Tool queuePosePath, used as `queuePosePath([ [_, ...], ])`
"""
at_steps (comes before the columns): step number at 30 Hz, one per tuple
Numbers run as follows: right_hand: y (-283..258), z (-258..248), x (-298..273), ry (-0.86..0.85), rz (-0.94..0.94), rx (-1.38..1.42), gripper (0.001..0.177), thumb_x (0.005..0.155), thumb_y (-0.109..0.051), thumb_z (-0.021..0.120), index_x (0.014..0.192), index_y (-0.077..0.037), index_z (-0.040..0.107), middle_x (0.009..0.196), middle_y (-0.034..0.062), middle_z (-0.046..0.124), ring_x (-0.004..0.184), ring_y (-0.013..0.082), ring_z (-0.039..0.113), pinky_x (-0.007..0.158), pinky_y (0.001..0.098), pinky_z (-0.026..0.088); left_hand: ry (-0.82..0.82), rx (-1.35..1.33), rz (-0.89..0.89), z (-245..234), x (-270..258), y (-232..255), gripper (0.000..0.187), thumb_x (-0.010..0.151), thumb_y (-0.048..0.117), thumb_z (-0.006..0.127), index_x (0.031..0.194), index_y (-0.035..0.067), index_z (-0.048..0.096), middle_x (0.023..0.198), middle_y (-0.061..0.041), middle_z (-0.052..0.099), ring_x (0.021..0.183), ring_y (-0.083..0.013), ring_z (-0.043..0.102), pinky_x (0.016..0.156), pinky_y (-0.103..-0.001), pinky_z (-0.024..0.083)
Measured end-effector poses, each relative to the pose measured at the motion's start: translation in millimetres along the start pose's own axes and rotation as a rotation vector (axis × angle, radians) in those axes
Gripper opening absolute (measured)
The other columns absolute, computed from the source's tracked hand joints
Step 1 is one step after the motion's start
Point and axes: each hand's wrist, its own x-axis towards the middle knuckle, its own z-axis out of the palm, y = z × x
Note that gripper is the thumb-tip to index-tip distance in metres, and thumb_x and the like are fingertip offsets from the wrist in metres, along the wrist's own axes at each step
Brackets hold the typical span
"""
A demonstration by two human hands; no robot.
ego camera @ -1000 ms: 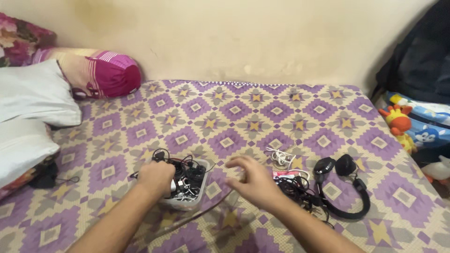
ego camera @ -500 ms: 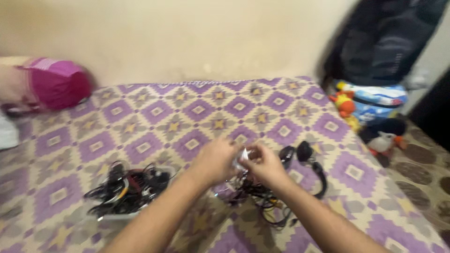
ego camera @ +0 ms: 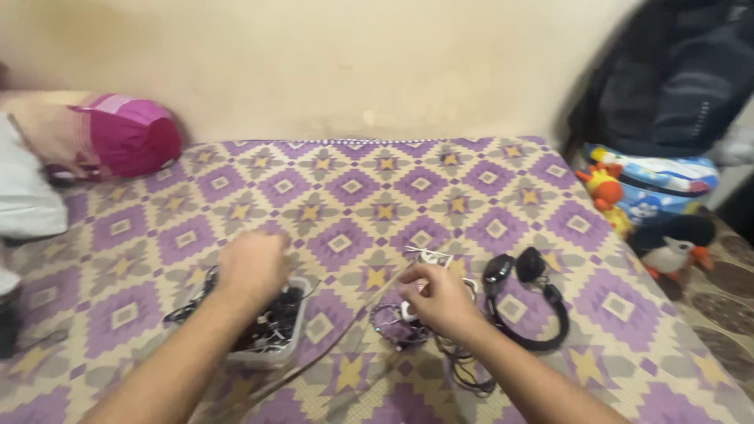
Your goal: The person sits on a bed and organizes a pile of tangled electronic cables and accessories. They pick up individual items, untangle them, and place them into a clear plastic container. The person handles various cables, a power adapter, and a pair of headphones, sorting them one by one.
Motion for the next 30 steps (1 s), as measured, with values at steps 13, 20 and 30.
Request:
queuePosePath([
  [13, -85.3, 100.0, 2.6, -0.34, 0.022, 0.155, 0.024, 0.09, -0.021, 0.072, 0.11, -0.008, 0.075, 0.072, 0.0082, 0.075, 0.056, 0.0084, 0.068, 0.047, 0.027, 0.051, -0.152, -0.313, -0.225, 42.9, -55.8, -88.6, 0.07, 0.072, 0.031, 0.087, 0.134, 0.015, 0.06, 0.113, -0.012, 0.074, 0.109, -0.0308, 0.07, 0.096, -0.046, 0.054],
  [20, -89.9, 109.3, 7.6, -0.376, 0.058, 0.061, 0.026, 0.092, -0.022, 0.072, 0.114, -0.008, 0.075, 0.076, 0.0122, 0.078, 0.056, 0.0134, 0.065, 0.05, 0.0289, 0.049, -0.146, -0.367, -0.015, 10.7, -54.4, -58.9, 0.041, 0.076, 0.03, 0.085, 0.111, 0.012, 0.074, 0.103, -0.012, 0.076, 0.103, -0.0309, 0.071, 0.09, -0.045, 0.055],
  [30, -94.6, 63.5, 18.9, -0.234, -0.123, 0.513, 0.051, 0.087, -0.013, 0.076, 0.135, -0.005, 0.059, 0.104, 0.0051, 0.074, 0.074, 0.0108, 0.071, 0.054, 0.0267, 0.054, -0.097, -1.397, 0.056, -39.1, -14.1, 28.8, 0.026, 0.09, 0.022, 0.074, 0.107, 0.003, 0.077, 0.096, -0.009, 0.082, 0.087, -0.0155, 0.078, 0.078, -0.032, 0.062],
])
